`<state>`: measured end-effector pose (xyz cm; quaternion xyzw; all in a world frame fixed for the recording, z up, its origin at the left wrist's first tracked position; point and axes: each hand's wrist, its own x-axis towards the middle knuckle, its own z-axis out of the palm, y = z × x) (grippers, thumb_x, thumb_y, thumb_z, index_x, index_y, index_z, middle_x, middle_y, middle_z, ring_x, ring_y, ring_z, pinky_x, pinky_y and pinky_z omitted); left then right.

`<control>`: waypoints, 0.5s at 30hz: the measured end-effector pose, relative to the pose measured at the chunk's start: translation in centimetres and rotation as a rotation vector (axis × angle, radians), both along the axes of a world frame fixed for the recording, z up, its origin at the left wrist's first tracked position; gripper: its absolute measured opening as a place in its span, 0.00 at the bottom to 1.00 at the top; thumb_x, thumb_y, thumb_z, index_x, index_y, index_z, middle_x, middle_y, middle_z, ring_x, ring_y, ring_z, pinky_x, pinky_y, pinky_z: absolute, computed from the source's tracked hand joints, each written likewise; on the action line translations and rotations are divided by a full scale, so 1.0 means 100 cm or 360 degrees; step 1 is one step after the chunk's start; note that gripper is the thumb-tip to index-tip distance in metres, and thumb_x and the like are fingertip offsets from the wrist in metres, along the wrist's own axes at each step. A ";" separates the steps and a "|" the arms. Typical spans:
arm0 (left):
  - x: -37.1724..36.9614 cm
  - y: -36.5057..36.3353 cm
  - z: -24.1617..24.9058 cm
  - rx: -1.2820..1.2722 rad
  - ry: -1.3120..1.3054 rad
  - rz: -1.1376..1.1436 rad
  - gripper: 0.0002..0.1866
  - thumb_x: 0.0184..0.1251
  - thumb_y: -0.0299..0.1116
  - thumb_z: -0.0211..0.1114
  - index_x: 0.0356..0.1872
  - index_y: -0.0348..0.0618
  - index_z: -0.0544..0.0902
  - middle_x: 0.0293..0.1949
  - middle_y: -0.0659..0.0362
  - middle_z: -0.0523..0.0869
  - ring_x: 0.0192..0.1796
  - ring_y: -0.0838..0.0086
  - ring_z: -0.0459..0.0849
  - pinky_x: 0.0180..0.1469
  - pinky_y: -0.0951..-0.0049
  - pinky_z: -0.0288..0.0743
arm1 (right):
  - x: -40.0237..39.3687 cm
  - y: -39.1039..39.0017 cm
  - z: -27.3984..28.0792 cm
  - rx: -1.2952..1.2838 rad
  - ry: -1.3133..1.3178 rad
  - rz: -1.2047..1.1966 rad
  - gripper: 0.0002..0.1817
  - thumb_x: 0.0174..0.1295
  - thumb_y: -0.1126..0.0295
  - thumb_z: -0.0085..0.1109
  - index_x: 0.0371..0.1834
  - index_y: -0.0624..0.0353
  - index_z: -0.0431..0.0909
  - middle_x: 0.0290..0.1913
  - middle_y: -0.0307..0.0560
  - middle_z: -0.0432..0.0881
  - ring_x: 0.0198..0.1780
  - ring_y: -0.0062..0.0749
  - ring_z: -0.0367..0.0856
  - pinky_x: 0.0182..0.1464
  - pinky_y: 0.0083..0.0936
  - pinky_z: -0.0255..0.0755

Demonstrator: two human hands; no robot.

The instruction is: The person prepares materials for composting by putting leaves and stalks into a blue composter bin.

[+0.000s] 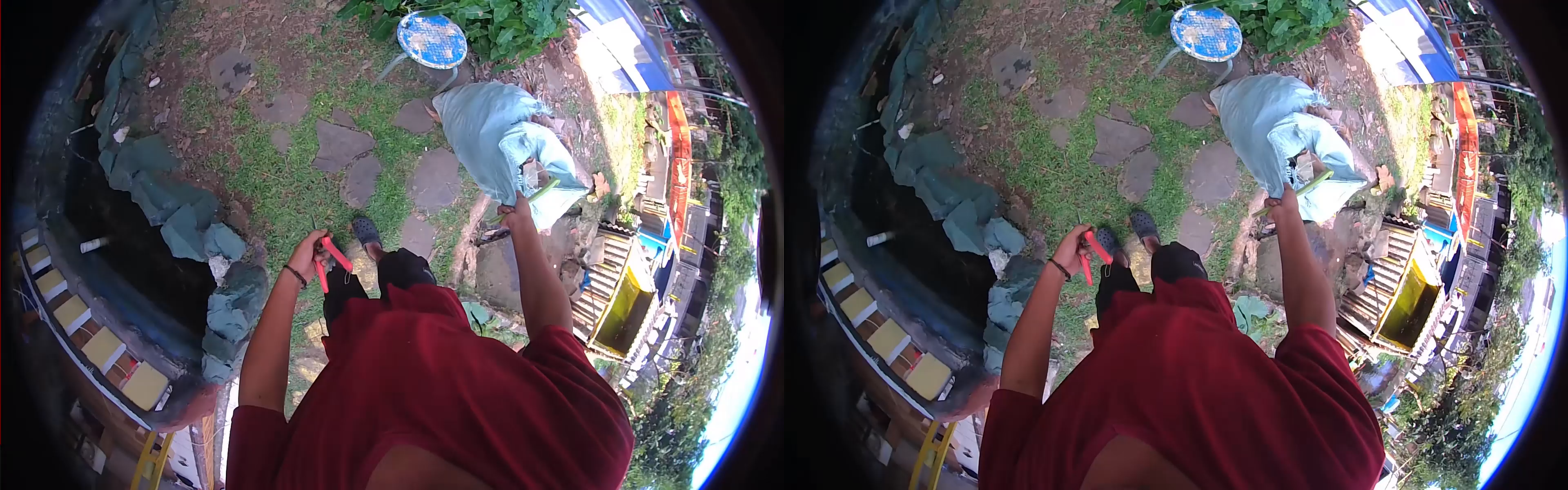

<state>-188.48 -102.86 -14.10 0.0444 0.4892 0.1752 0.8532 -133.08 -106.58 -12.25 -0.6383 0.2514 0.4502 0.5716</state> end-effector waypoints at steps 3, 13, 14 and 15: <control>0.049 0.019 0.003 -0.0109 -0.0009 -0.0336 0.15 0.68 0.51 0.61 0.34 0.51 0.79 0.20 0.72 0.68 0.18 0.85 0.61 0.25 0.78 0.59 | -0.017 0.004 -0.004 -0.0038 -0.0102 0.0009 0.08 0.72 0.59 0.50 0.38 0.48 0.69 0.21 0.34 0.64 0.13 0.20 0.52 0.13 0.17 0.50; 0.200 0.098 0.020 0.0101 0.0107 -0.1285 0.31 0.60 0.71 0.61 0.39 0.49 0.82 0.22 0.70 0.75 0.14 0.84 0.62 0.18 0.79 0.56 | -0.020 -0.032 -0.003 -0.0193 -0.0215 -0.0069 0.12 0.69 0.57 0.57 0.40 0.51 0.69 0.25 0.37 0.64 0.16 0.21 0.58 0.13 0.18 0.51; 0.227 0.114 0.022 0.0282 0.0188 -0.1407 0.33 0.59 0.72 0.60 0.40 0.49 0.83 0.23 0.70 0.75 0.16 0.83 0.65 0.19 0.78 0.58 | -0.017 -0.036 -0.003 -0.0205 -0.0238 -0.0012 0.12 0.68 0.58 0.57 0.40 0.52 0.69 0.25 0.37 0.64 0.17 0.21 0.59 0.13 0.18 0.51; 0.253 0.125 0.021 0.0453 0.0275 -0.1518 0.34 0.59 0.73 0.59 0.41 0.49 0.84 0.23 0.69 0.75 0.18 0.82 0.67 0.21 0.77 0.60 | -0.019 -0.041 -0.008 -0.0223 -0.0247 0.0055 0.12 0.68 0.58 0.58 0.40 0.54 0.70 0.25 0.37 0.65 0.18 0.21 0.61 0.13 0.19 0.51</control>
